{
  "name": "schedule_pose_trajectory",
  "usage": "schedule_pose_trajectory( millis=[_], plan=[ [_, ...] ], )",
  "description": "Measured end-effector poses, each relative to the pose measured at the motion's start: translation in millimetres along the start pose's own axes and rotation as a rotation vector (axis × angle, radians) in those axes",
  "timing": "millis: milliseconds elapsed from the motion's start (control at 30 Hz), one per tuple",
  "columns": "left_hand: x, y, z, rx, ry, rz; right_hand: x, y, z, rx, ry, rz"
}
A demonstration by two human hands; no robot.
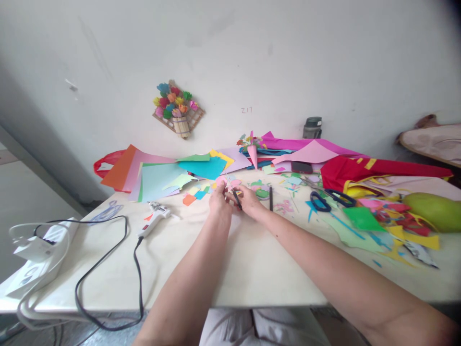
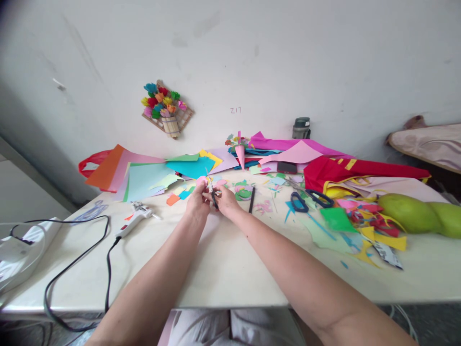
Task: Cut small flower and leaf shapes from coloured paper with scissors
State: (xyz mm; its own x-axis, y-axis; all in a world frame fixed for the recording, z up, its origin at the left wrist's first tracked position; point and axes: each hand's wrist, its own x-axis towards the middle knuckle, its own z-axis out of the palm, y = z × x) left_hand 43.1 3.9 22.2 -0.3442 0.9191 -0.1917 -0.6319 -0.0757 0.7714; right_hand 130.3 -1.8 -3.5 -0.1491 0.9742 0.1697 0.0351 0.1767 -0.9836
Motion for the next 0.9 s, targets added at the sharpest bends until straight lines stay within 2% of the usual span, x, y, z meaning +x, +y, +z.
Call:
schedule_pose_trajectory(
  millis=[33,100,300,467,633,900],
  plan=[
    [1.7,0.7,-1.5,-0.019,0.03,0.034,0.5,-0.4,-0.7,0.012,0.022,-0.002],
    [4.2,3.7,-4.5,-0.011,0.019,0.084,1.2,-2.7,-3.2,0.038,0.064,-0.001],
    [11.9,12.4,-14.8,0.162,-0.253,0.12,1.3,-16.8,-16.5,0.08,0.075,0.042],
    [18.7,15.4,-22.0,0.356,-0.393,0.159,1.3,-29.7,-28.8,0.105,0.081,0.097],
    [20.4,17.6,-26.5,0.524,-0.527,0.172,2.4,-33.8,-37.6,0.095,0.135,0.083],
    [19.2,17.2,-27.3,0.667,-0.614,0.183,3.8,-32.3,-40.8,0.14,0.06,0.081]
  ],
)
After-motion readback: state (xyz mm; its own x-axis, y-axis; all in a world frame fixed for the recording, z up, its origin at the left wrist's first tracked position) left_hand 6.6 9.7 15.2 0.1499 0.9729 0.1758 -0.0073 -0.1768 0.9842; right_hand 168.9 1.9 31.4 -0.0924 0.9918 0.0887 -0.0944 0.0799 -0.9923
